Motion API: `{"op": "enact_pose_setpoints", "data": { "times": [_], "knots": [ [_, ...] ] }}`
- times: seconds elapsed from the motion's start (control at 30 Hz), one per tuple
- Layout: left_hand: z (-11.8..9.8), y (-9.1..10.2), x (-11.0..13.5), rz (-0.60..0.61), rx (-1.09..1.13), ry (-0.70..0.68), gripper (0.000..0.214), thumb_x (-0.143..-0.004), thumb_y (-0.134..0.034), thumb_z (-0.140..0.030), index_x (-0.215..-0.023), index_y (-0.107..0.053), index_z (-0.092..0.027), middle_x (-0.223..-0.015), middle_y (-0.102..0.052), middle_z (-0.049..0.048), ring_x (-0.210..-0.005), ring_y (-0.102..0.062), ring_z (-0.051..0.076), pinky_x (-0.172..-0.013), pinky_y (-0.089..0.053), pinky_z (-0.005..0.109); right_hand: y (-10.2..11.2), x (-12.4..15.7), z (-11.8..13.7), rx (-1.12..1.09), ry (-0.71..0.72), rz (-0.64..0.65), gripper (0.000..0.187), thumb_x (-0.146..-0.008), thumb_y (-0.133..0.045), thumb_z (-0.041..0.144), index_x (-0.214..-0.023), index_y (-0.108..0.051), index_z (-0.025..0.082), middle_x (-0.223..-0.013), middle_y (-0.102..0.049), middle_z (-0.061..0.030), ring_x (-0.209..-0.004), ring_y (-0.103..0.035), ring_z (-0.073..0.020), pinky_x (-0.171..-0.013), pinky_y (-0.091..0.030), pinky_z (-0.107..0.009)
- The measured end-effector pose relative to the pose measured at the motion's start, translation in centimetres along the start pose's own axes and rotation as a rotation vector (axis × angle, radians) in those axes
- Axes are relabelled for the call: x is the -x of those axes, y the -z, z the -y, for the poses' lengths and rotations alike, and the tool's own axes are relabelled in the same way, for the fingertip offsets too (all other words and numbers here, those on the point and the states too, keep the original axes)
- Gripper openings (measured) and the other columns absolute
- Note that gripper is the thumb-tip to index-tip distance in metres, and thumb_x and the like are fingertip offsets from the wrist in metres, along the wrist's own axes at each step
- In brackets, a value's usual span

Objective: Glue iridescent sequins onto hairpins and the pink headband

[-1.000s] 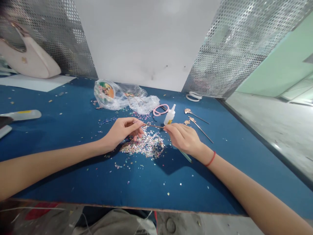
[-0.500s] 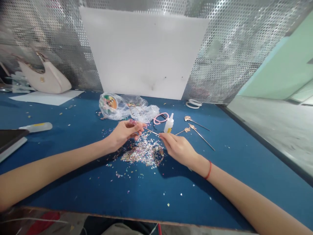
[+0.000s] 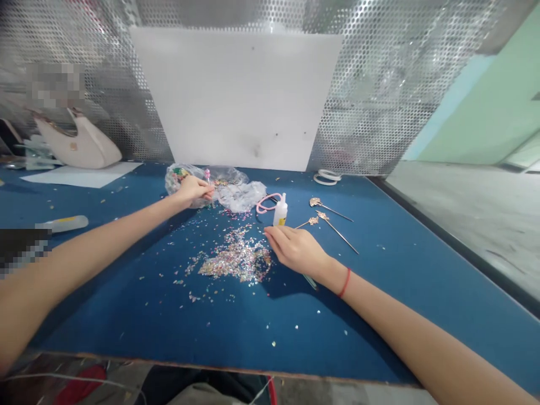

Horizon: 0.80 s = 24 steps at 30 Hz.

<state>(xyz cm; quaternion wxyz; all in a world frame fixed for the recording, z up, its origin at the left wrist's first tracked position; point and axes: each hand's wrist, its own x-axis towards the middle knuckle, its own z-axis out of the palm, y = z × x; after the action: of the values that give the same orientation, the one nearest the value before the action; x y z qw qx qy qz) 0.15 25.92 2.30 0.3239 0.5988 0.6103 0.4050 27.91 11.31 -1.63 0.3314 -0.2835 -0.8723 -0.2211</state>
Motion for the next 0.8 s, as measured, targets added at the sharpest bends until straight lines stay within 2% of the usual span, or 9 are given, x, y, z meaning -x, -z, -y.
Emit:
{"op": "enact_pose_setpoints", "data": {
  "times": [0.07, 0.13, 0.27, 0.4, 0.5, 0.6, 0.7, 0.8],
  "knots": [
    [0.7, 0.0, -1.0, -0.042, -0.092, 0.031, 0.023, -0.071, -0.074, -0.02, -0.054, -0.064, -0.011, -0.051, -0.062, 0.0068, -0.059, -0.066, 0.021, -0.062, -0.053, 0.03, -0.2, 0.2, 0.0, -0.006, 0.0, 0.017, 0.019, -0.095, -0.042, 0.014, -0.099, -0.061, 0.013, -0.083, -0.074, -0.0089, -0.064, -0.068, -0.0159, -0.054, -0.052, -0.027],
    [1.5, -0.5, -1.5, -0.082, -0.168, 0.053, 0.023, -0.071, -0.073, -0.023, -0.054, -0.064, -0.011, -0.049, -0.062, 0.0077, -0.057, -0.066, 0.022, -0.059, -0.053, 0.031, -0.2, 0.2, 0.1, -0.022, -0.001, 0.031, 0.018, -0.095, -0.043, 0.015, -0.097, -0.061, 0.013, -0.082, -0.073, -0.0089, -0.064, -0.068, -0.0161, -0.054, -0.052, -0.027],
    [2.8, -1.6, -1.8, -0.135, -0.287, 0.039, 0.023, -0.079, -0.062, -0.024, -0.063, -0.068, -0.01, -0.058, -0.068, 0.0109, -0.059, -0.068, 0.022, -0.058, -0.052, 0.028, -0.1, 0.0, 0.4, -0.015, 0.023, 0.04, 0.019, -0.096, -0.043, 0.016, -0.095, -0.061, 0.013, -0.078, -0.071, -0.0072, -0.062, -0.066, -0.015, -0.054, -0.05, -0.027],
    [2.8, -1.7, -2.2, -0.143, -0.428, -0.001, 0.024, -0.081, -0.051, -0.017, -0.071, -0.071, -0.007, -0.066, -0.071, 0.0138, -0.063, -0.068, 0.021, -0.061, -0.052, 0.025, 0.0, -0.2, 0.5, -0.001, 0.055, 0.054, 0.02, -0.097, -0.041, 0.015, -0.091, -0.06, 0.014, -0.072, -0.07, -0.0051, -0.06, -0.064, -0.0137, -0.055, -0.048, -0.027],
    [2.3, -1.4, -2.6, -0.161, -0.563, -0.037, 0.023, -0.076, -0.053, -0.012, -0.082, -0.072, -0.002, -0.074, -0.072, 0.018, -0.078, -0.069, 0.026, -0.072, -0.052, 0.028, 0.0, -0.2, 0.5, -0.012, 0.037, 0.074, 0.021, -0.097, -0.041, 0.016, -0.089, -0.06, 0.015, -0.068, -0.067, -0.0038, -0.059, -0.063, -0.0138, -0.054, -0.046, -0.027],
    [1.8, -1.4, -2.7, -0.189, -0.697, -0.091, 0.032, -0.071, -0.055, -0.009, -0.096, -0.07, 0.003, -0.094, -0.07, 0.0257, -0.1, -0.064, 0.035, -0.088, -0.048, 0.036, -0.1, -0.1, 0.5, -0.015, 0.007, 0.111, 0.023, -0.097, -0.04, 0.018, -0.087, -0.059, 0.017, -0.063, -0.064, -0.0018, -0.057, -0.061, -0.0131, -0.053, -0.043, -0.027],
    [1.7, -1.6, -2.5, -0.187, -0.788, -0.127, 0.036, -0.073, -0.052, -0.009, -0.103, -0.067, 0.006, -0.106, -0.066, 0.0313, -0.106, -0.06, 0.039, -0.091, -0.045, 0.041, -0.1, -0.1, 0.5, -0.004, 0.023, 0.11, 0.023, -0.097, -0.04, 0.017, -0.085, -0.059, 0.017, -0.062, -0.063, -0.0014, -0.054, -0.059, -0.0127, -0.052, -0.041, -0.027],
    [1.7, -1.8, -1.9, -0.153, -0.837, -0.133, 0.037, -0.078, -0.049, -0.01, -0.108, -0.066, 0.003, -0.108, -0.065, 0.0303, -0.111, -0.059, 0.039, -0.093, -0.045, 0.043, -0.1, 0.0, 0.4, 0.009, 0.047, 0.093, 0.022, -0.097, -0.041, 0.016, -0.083, -0.059, 0.015, -0.062, -0.063, -0.0017, -0.052, -0.058, -0.0125, -0.051, -0.039, -0.029]
  ]
}}
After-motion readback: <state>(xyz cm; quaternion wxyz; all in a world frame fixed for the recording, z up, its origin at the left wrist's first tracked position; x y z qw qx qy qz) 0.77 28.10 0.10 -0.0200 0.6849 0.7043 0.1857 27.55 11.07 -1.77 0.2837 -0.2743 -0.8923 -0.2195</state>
